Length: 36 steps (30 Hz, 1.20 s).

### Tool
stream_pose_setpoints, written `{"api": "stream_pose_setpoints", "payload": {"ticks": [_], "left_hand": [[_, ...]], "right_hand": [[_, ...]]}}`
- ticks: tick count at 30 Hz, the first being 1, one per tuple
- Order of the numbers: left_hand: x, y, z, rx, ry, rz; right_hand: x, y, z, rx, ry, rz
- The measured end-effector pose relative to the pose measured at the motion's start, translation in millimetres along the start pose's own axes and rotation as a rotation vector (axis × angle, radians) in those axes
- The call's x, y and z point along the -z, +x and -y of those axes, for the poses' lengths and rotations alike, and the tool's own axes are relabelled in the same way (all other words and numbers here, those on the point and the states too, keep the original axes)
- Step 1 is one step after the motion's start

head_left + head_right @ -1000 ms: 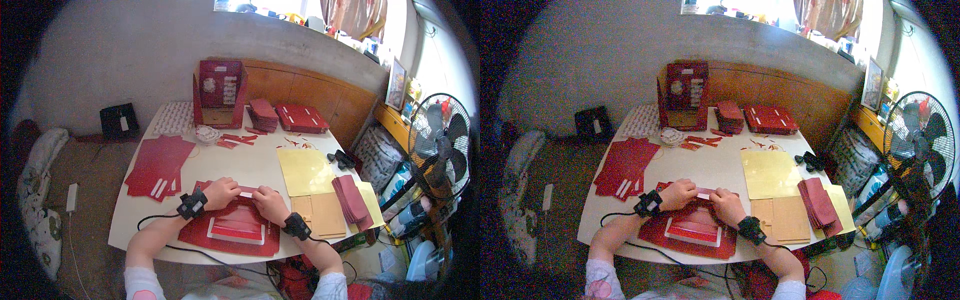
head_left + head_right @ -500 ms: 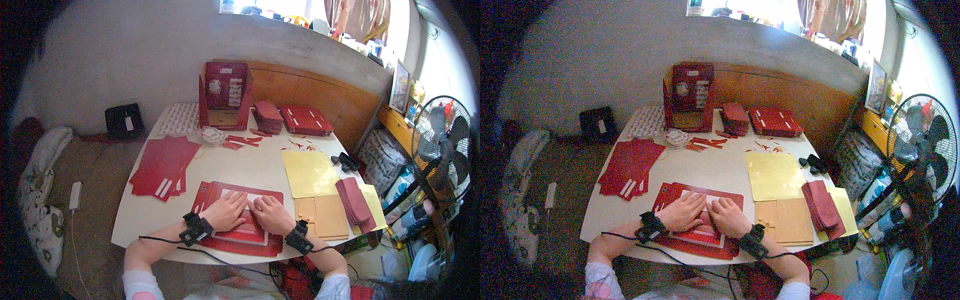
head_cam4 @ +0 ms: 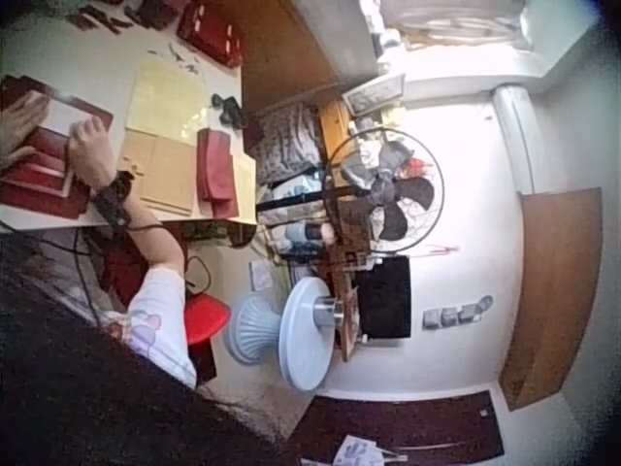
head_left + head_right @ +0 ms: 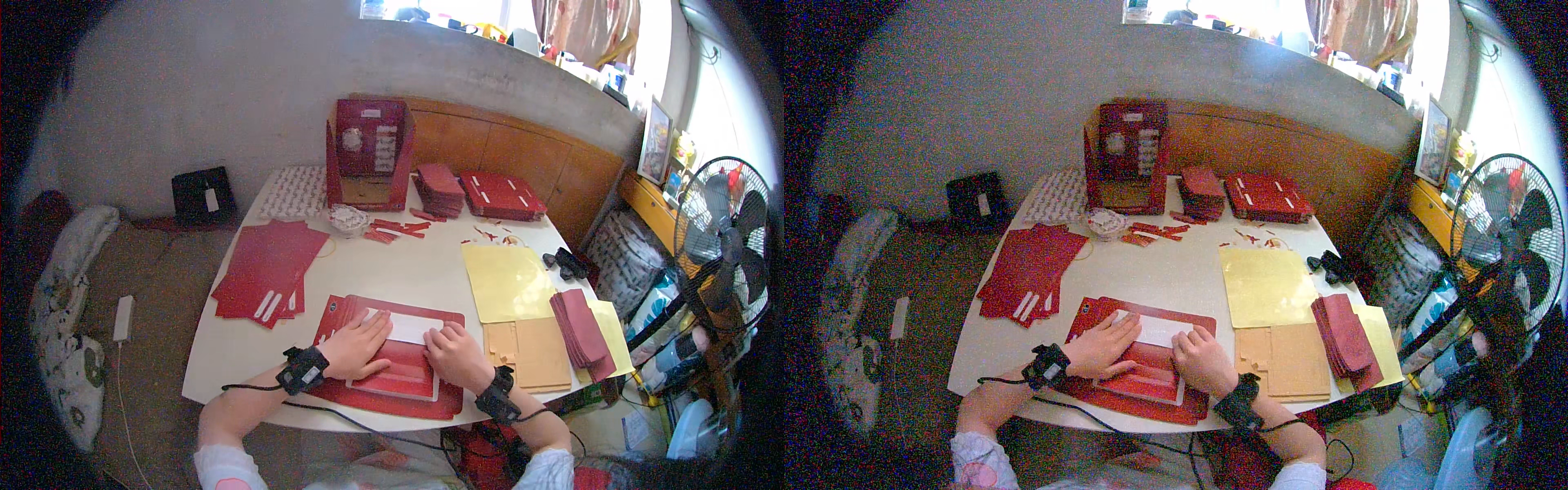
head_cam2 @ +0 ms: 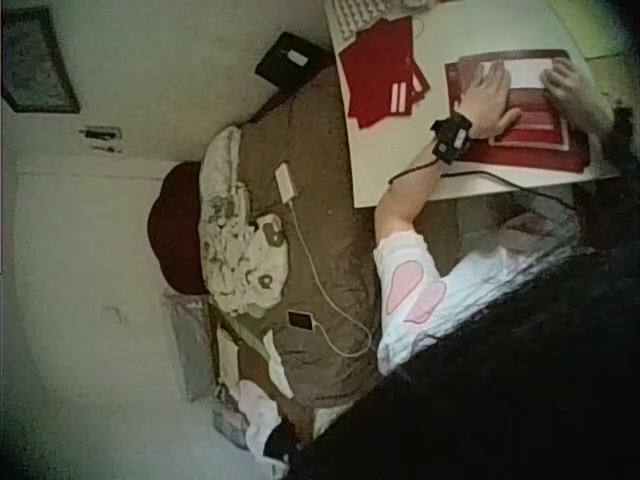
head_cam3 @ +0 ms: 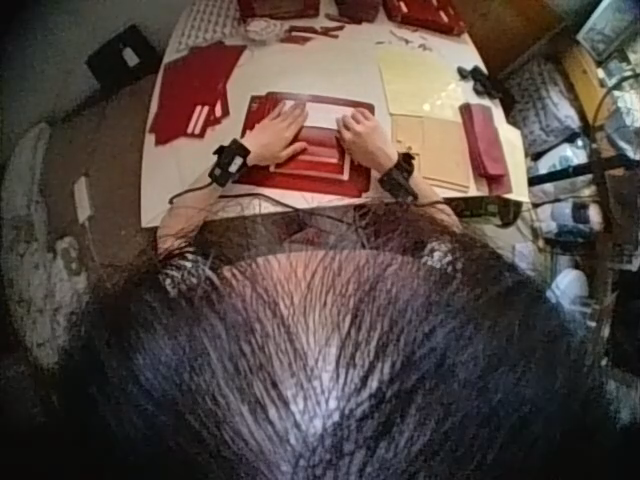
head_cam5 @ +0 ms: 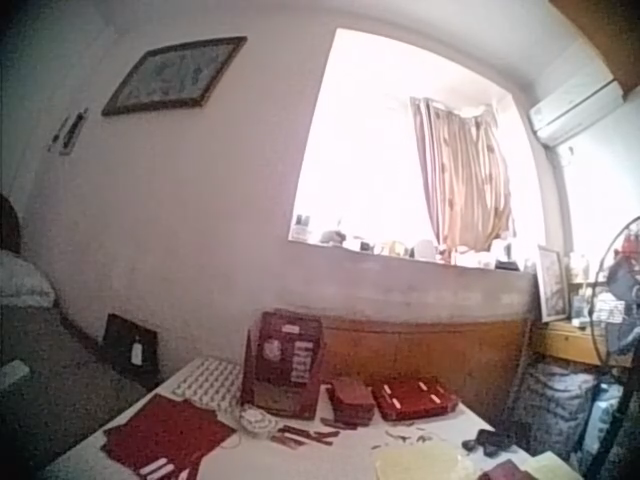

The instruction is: The recorder is folding and assembling red paper/cardboard items, likely wallets or packaging.

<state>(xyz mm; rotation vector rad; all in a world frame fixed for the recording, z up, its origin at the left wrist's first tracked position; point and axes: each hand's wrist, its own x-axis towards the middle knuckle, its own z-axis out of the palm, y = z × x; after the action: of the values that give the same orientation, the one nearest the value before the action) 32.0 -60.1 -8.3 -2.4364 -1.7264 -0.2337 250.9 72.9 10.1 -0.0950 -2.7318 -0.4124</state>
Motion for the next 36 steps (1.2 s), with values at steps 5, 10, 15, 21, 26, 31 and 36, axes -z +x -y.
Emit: {"api": "stream_pose_setpoints", "payload": {"ticks": [5, 10, 15, 21, 26, 31, 36], "left_hand": [[9.4, 2.7, -9.4, 0.017, -0.040, 0.039], [10.2, 0.0, -18.4, 0.141, 0.111, 0.014], [28.2, 6.1, -24.0, -0.017, 0.132, -0.142], [11.1, 7.4, -22.7, -0.183, -0.046, -0.115], [6.6, 10.7, -21.0, -0.114, -0.114, -0.045], [14.2, 15.4, -19.8, -0.071, -0.107, 0.050], [14.6, 16.6, -17.2, -0.015, -0.166, 0.047]], "right_hand": [[9.9, -5.2, 1.7, -0.043, 0.091, -0.032], [10.6, 1.8, -1.3, -0.113, 0.227, -0.102], [-6.6, 5.5, -15.0, -0.260, 0.349, -0.169], [-13.9, 12.4, -19.0, -0.519, 0.532, -0.236], [-29.2, 2.9, -24.5, -0.466, 0.461, -0.257], [-19.3, 7.7, -30.7, -0.505, 0.446, -0.197], [-18.5, 7.8, -36.5, -0.220, 0.508, -0.214]]}}
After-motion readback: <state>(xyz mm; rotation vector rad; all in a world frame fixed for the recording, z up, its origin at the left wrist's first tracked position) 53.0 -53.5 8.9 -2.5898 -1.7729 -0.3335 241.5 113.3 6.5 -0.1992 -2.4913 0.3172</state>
